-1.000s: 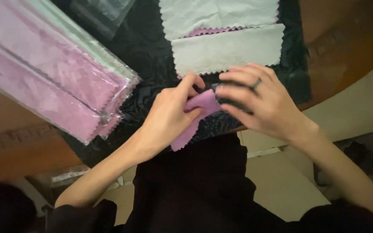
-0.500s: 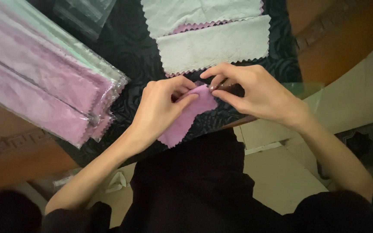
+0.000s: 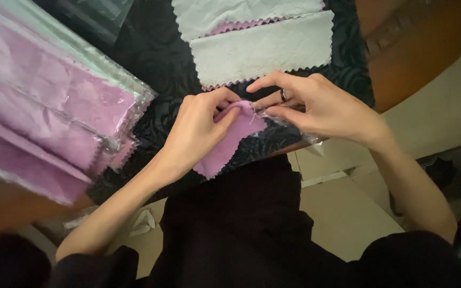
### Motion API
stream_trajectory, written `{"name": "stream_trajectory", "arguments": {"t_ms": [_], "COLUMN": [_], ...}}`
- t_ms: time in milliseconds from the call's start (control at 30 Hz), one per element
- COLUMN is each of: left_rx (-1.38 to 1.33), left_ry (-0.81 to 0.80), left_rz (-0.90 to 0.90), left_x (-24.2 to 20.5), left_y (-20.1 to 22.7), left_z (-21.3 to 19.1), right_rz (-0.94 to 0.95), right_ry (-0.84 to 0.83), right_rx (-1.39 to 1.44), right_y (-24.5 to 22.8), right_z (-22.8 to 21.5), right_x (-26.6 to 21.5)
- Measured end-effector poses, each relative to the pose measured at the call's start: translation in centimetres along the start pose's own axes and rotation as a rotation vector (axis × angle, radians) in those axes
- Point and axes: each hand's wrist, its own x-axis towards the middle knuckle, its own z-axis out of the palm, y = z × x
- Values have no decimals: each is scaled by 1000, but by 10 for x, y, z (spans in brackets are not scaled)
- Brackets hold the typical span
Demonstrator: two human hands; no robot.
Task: The person packages individual purple cloth wipes into clear plastic sleeves by hand. They fold each wipe and slide it into a sleeve before setting it aside with a stack of similar items.
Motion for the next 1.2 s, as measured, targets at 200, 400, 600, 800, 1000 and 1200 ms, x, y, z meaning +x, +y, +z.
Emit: {"name": "stream_trajectory", "arguments": {"t_ms": [200,400,600,800,1000,1200], "left_rx": [71,-71,-18,123,196,305], "left_ry": [46,140,188,158,132,-252], "left_rz": [41,68,197,51,44,-54], "left_x": [4,4,-2,-8,-4,-28], "left_y": [-21,-33,-37,-30,-26,-30], "left_z": [6,11,11,19,19,-24], "right_rz": [-3,-54,-113,-135,-17,231], "right_ry": [5,72,187,133,27,-207], "right_rx": [-24,-121,-171,-132,-89,130], "right_y": [-2,-6,-10,-12,-12,-4], "right_z": [-6,11,18,18,22,1], "right_x": [5,13,17,14,20,9]}}
